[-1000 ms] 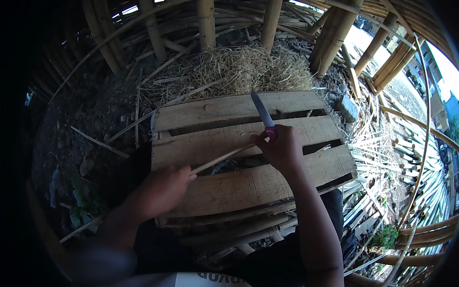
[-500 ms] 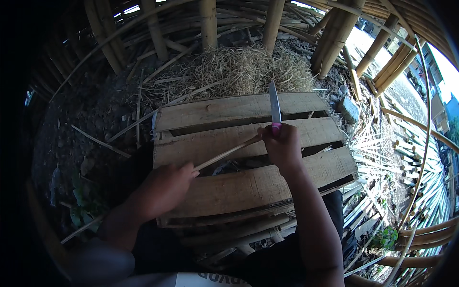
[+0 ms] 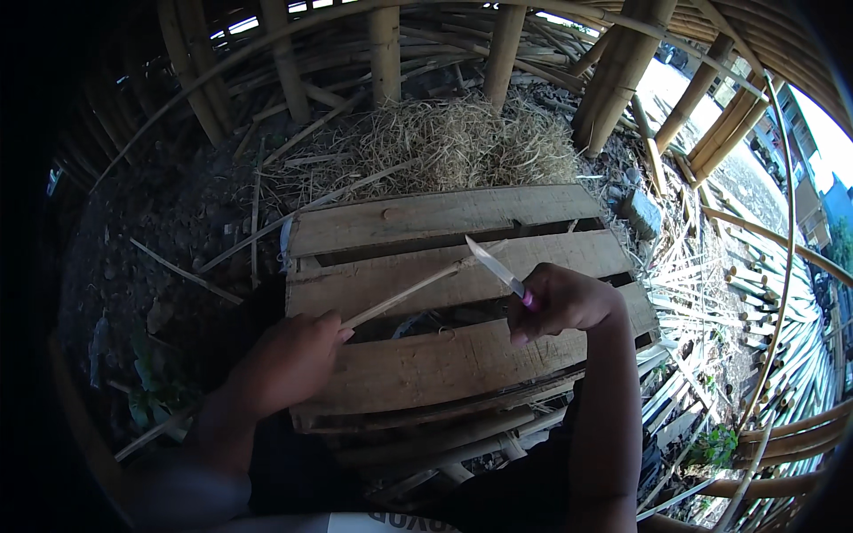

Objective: The person uses a knife to shave and sharpen a thin bamboo stick, repeatedly rotating it and scraping along its length to form a tapered point. The work is done over a wooden crate in a partially covered outdoor area.

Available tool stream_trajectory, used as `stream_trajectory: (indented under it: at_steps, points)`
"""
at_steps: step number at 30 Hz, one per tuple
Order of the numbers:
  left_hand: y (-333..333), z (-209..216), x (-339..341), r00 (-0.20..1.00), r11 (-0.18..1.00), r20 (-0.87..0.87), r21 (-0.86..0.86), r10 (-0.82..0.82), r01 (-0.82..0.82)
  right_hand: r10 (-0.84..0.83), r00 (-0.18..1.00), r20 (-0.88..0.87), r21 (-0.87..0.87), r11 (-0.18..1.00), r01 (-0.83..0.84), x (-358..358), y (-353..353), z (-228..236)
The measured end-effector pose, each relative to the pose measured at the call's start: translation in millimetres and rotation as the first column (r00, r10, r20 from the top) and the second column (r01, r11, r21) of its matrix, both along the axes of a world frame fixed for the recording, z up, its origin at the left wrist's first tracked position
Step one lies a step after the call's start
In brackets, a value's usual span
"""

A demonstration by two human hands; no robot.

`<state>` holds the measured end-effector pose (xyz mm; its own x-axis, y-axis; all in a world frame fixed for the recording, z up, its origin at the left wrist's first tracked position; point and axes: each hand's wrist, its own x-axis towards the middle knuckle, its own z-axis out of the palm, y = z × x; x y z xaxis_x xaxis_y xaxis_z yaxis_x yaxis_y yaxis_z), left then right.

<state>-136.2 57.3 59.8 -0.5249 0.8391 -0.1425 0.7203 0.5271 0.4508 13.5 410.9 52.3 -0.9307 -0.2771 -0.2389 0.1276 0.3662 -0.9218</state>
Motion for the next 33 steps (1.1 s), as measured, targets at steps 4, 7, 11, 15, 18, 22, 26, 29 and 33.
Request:
stream_trajectory:
  at_steps: [4,7,11,15,18,22,26,29,33]
  points:
    - [0,-2,-4,0.999,0.999,-0.024,-0.009,0.037,-0.037,-0.645,0.764,0.023,-0.099,0.759,0.644,-13,-20,10]
    - [2,-4,-4,0.998,0.999,-0.047,-0.037,0.033,-0.035,-0.938,0.315,-0.146,-0.177,0.338,0.924,-28,-16,16]
    - [4,-8,-3,0.999,0.998,-0.048,-0.064,0.012,-0.015,-0.937,0.347,-0.038,-0.226,0.346,0.911,-28,-16,-3]
    - [9,-7,-3,1.0,0.996,-0.022,-0.091,-0.01,0.008,-0.581,0.722,-0.377,0.272,0.675,0.686,-37,-42,-20]
    - [14,-3,-6,0.997,0.991,0.081,-0.131,-0.013,0.023,-0.399,0.876,-0.272,0.541,0.69,0.481,-41,-67,-15]
    - [25,-2,-21,0.974,0.965,0.215,-0.232,-0.071,0.122,-0.381,0.81,-0.445,0.51,0.636,0.579,-45,-59,-47]
    - [33,36,-41,0.975,0.962,0.22,-0.267,0.002,0.058,-0.442,0.754,-0.487,0.519,0.548,0.656,-41,-39,-54]
    - [28,52,-94,0.995,0.944,-0.043,-0.316,0.089,-0.098,-0.423,0.771,-0.477,0.613,0.468,0.636,-34,-36,-45]
    - [28,34,-198,0.901,0.712,0.035,-0.627,0.432,-0.316,-0.431,0.732,-0.527,0.566,0.464,0.681,-35,-27,-57]
